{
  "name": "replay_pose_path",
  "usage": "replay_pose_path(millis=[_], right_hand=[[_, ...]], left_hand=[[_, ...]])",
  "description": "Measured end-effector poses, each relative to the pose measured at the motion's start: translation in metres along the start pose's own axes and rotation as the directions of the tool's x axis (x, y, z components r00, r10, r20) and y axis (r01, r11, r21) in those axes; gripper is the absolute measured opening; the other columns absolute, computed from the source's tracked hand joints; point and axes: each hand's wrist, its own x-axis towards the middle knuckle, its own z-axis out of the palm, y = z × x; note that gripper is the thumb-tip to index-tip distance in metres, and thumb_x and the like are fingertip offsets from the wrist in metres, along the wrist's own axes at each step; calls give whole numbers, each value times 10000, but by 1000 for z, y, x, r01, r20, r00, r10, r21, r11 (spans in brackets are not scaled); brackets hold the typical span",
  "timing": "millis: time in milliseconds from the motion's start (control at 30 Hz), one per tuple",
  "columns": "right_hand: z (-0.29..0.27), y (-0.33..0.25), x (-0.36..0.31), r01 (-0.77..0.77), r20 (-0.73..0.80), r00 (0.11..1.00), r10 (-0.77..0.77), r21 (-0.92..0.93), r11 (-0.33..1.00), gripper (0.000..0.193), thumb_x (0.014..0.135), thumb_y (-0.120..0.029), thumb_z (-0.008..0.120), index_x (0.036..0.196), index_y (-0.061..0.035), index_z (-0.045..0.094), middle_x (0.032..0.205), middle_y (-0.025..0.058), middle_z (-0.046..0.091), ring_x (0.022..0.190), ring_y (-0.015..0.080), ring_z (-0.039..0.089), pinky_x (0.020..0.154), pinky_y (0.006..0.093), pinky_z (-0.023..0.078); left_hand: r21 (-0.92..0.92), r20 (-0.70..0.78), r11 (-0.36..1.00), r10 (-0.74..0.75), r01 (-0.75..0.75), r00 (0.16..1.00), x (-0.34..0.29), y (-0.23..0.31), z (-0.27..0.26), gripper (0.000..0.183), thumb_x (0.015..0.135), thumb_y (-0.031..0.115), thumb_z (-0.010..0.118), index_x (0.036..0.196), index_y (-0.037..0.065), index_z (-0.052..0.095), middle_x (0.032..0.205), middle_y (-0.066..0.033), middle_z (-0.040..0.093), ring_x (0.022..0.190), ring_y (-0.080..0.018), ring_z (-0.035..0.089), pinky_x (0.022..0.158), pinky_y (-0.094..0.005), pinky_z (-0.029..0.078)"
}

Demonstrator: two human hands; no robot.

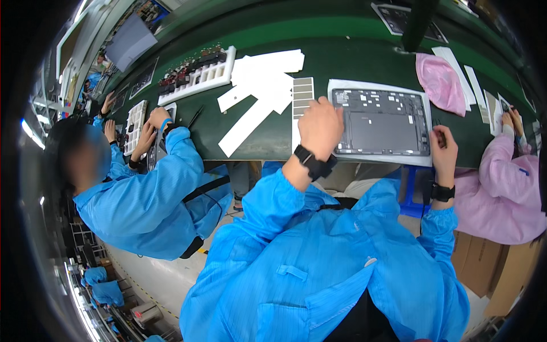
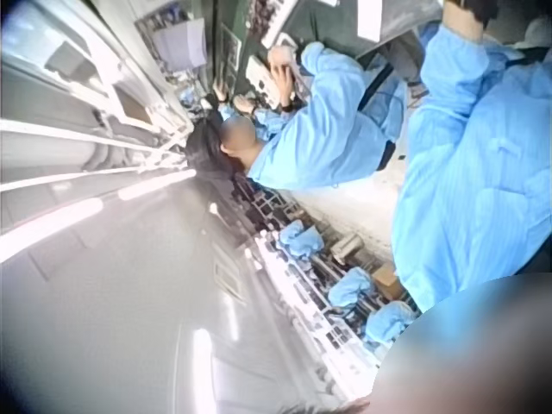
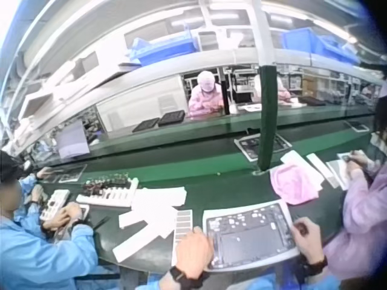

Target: Applying adhesive strips and small components to an electronic housing using a pen-like tool.

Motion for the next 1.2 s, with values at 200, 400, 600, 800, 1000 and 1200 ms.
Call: replay_pose_path(millis=[200, 400, 600, 800, 1000, 1200], right_hand=[[13, -24, 3, 148, 22, 989, -148, -295, 944, 127, 820, 32, 607, 932, -8, 562, 738, 138, 536, 613, 243, 536, 601, 338, 449], [15, -22, 0, 173, -44, 982, -184, -187, 967, 122, 776, 77, 602, 861, 12, 544, 701, 90, 479, 577, 159, 465, 549, 287, 402], [29, -22, 2, 110, -114, 985, -132, -176, 978, 114, 776, 60, 612, 853, -8, 563, 686, 45, 503, 589, 110, 476, 556, 264, 409], [51, -42, 7, 90, -82, 992, -97, -87, 992, 35, 878, -21, 621, 888, -7, 591, 732, 66, 548, 593, 141, 499, 550, 280, 409], [52, -51, 10, 135, -64, 987, -150, -198, 971, 46, 858, 0, 622, 888, -3, 587, 768, 113, 562, 611, 222, 535, 562, 329, 425], [54, -52, 12, 91, -37, 994, -106, -283, 955, 84, 834, 5, 624, 906, -15, 588, 821, 142, 557, 703, 326, 591, 628, 377, 476]], left_hand=[[-16, 87, 997, -69, 70, 994, 33, -9, 52, 195, 895, 146, 562, 938, -44, 547, 914, -217, 656, 839, -346, 697, 708, -411, 582], [-475, 59, 879, -6, 34, 998, 62, -3, 19, 365, 954, 213, 508, 1086, -128, 495, 937, -294, 660, 842, -398, 680, 722, -452, 536], [-716, 155, 698, 139, 14, 978, 104, -7, 9, 336, 949, 219, 517, 1014, -106, 573, 795, -274, 663, 749, -408, 673, 697, -470, 522], [-682, 15, 707, 270, -188, 963, 218, -31, -48, 291, 957, 230, 596, 1066, -38, 625, 779, -91, 645, 709, -163, 585, 667, -348, 489], [-772, -43, 616, 199, -159, 979, 394, -167, -58, 316, 952, 244, 588, 1072, -46, 627, 881, -56, 640, 765, -132, 553, 688, -307, 466], [29, -163, 939, 341, -341, 926, 474, -288, 11, 345, 941, 269, 505, 1053, -19, 659, 1005, -263, 669, 973, -395, 641, 868, -448, 498]])
